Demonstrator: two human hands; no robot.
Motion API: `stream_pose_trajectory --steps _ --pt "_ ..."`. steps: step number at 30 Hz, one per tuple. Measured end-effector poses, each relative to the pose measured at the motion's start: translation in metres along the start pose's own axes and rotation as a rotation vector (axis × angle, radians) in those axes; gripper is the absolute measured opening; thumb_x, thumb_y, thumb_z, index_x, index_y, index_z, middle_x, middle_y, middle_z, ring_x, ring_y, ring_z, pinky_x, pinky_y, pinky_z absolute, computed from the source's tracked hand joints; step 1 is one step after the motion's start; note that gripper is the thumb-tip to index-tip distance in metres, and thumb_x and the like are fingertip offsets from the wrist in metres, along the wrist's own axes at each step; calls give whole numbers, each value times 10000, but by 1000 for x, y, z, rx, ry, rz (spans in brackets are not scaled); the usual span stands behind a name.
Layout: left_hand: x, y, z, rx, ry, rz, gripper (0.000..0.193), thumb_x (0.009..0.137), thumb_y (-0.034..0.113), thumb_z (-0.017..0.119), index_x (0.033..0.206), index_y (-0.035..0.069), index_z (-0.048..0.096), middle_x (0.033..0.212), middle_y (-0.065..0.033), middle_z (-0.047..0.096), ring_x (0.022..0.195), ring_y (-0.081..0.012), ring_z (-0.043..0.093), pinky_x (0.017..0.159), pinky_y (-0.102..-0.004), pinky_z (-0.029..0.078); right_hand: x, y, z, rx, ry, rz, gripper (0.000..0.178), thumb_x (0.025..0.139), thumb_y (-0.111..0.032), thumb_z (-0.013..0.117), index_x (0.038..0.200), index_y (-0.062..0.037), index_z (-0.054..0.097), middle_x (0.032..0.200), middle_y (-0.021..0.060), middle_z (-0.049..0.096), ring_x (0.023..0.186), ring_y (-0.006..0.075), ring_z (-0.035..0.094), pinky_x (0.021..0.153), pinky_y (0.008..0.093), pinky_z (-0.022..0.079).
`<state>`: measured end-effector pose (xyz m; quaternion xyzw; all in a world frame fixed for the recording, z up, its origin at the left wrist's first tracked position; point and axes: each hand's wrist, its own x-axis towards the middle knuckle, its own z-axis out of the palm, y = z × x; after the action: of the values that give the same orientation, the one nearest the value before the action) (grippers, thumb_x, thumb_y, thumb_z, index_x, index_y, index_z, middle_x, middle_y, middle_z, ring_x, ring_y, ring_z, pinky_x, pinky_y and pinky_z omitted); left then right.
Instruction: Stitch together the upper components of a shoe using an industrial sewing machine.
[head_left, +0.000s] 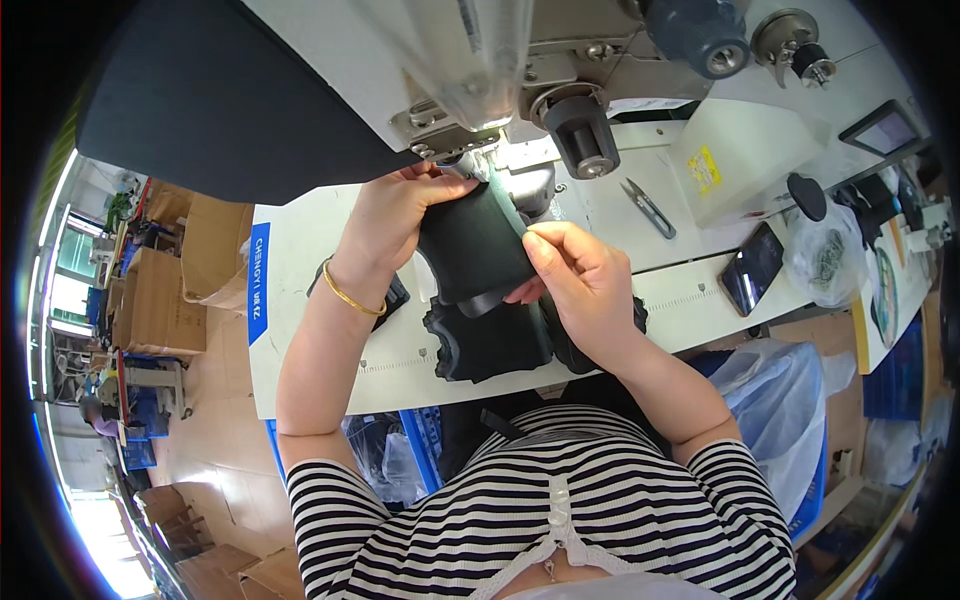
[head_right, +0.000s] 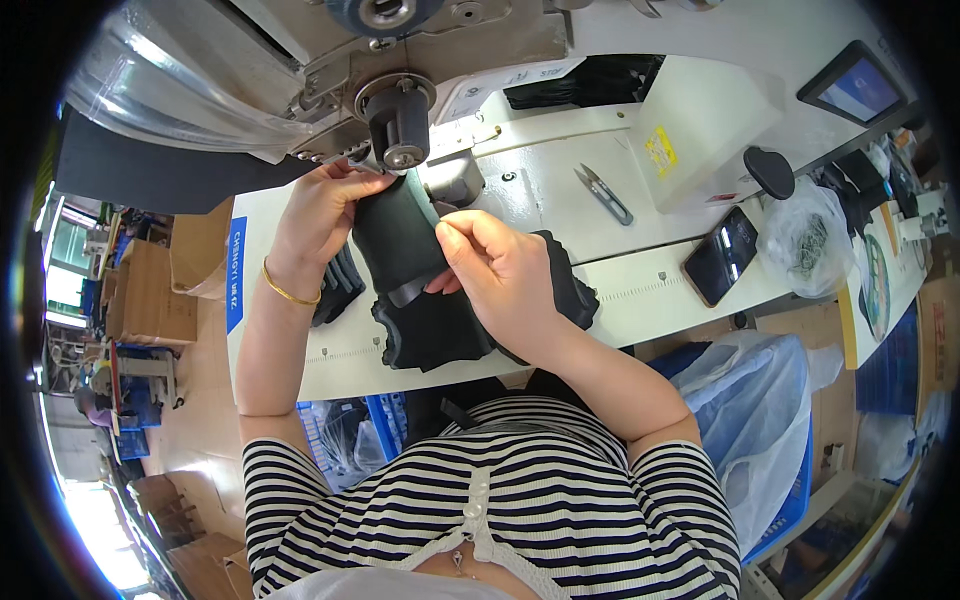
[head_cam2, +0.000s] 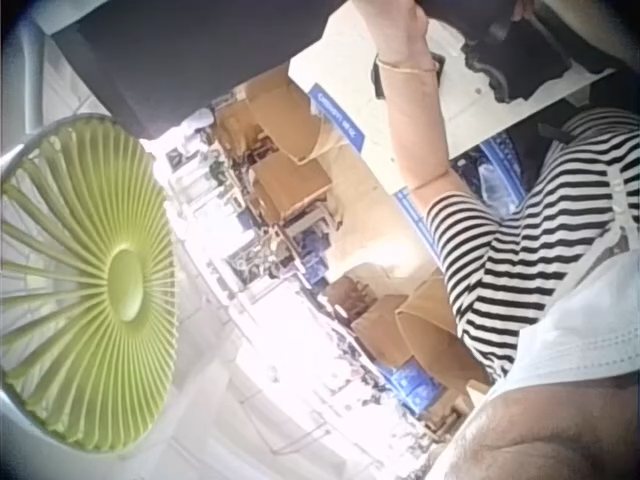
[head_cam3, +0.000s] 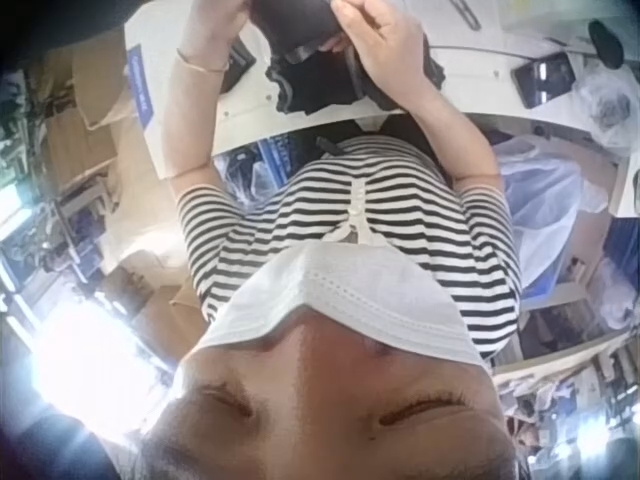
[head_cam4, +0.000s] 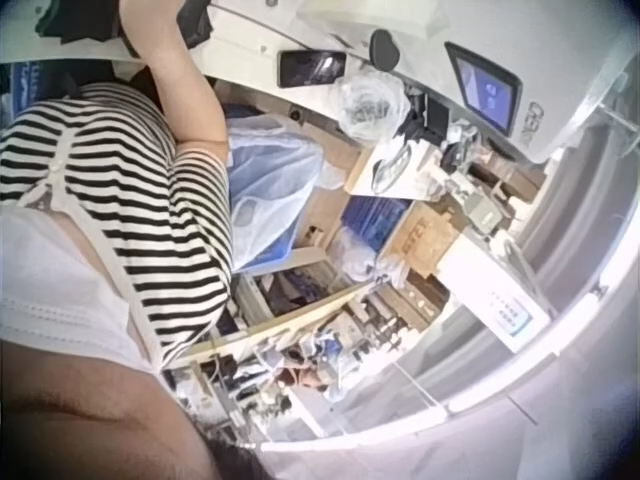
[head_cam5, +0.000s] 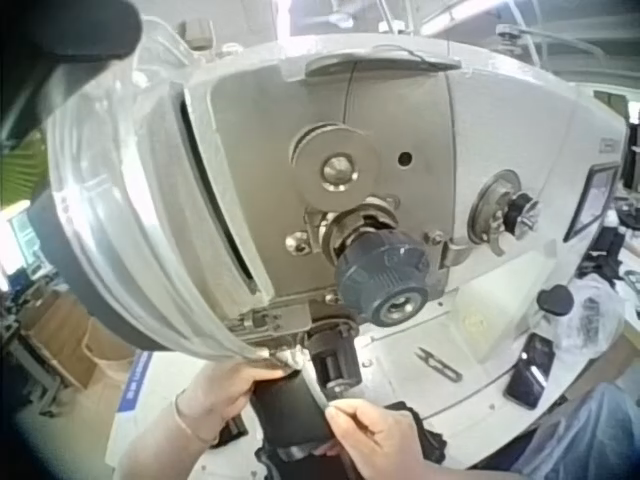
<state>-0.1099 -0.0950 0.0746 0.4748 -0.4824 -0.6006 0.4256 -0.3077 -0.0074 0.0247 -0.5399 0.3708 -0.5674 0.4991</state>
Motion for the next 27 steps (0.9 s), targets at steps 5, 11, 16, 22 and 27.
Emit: stream_pose_trajectory --steps 5,11,16,22,27 --pt "-1 -1 0 32 -42 7 208 832 -38 723 1030 -39 661 977 -104 704 915 -169 669 860 -285 519 -6 1 -2 -19 -22 6 218 1005 -142 563 1032 54 652 769 85 703 687 141 721 609 235 564" --pt "-5 7 3 101 -127 65 172 819 3 753 978 25 692 901 -35 699 869 -120 637 840 -265 493 -11 -2 -9 49 -103 114 231 1018 -136 545 1079 69 634 822 103 703 701 158 717 630 238 567" --pt "1 3 -9 91 -219 5 190 823 13 753 1004 46 704 971 -28 711 924 -112 633 884 -258 470 -11 -2 -5 -2 -115 76 223 1021 -132 535 1073 57 640 785 90 702 712 147 716 641 238 569" --pt "5 2 -9 65 -184 -20 206 828 6 754 1025 23 697 983 -45 717 921 -119 651 879 -262 485 -11 0 -5 -26 -90 52 218 1020 -132 537 1069 54 640 780 89 700 710 144 715 642 237 568" --pt "12 7 -14 101 -194 -59 229 841 15 742 1063 -5 691 1002 -67 719 925 -137 661 881 -270 490 -5 -3 -1 -11 -90 51 219 1019 -131 540 1069 58 639 789 92 701 705 146 715 637 236 564"
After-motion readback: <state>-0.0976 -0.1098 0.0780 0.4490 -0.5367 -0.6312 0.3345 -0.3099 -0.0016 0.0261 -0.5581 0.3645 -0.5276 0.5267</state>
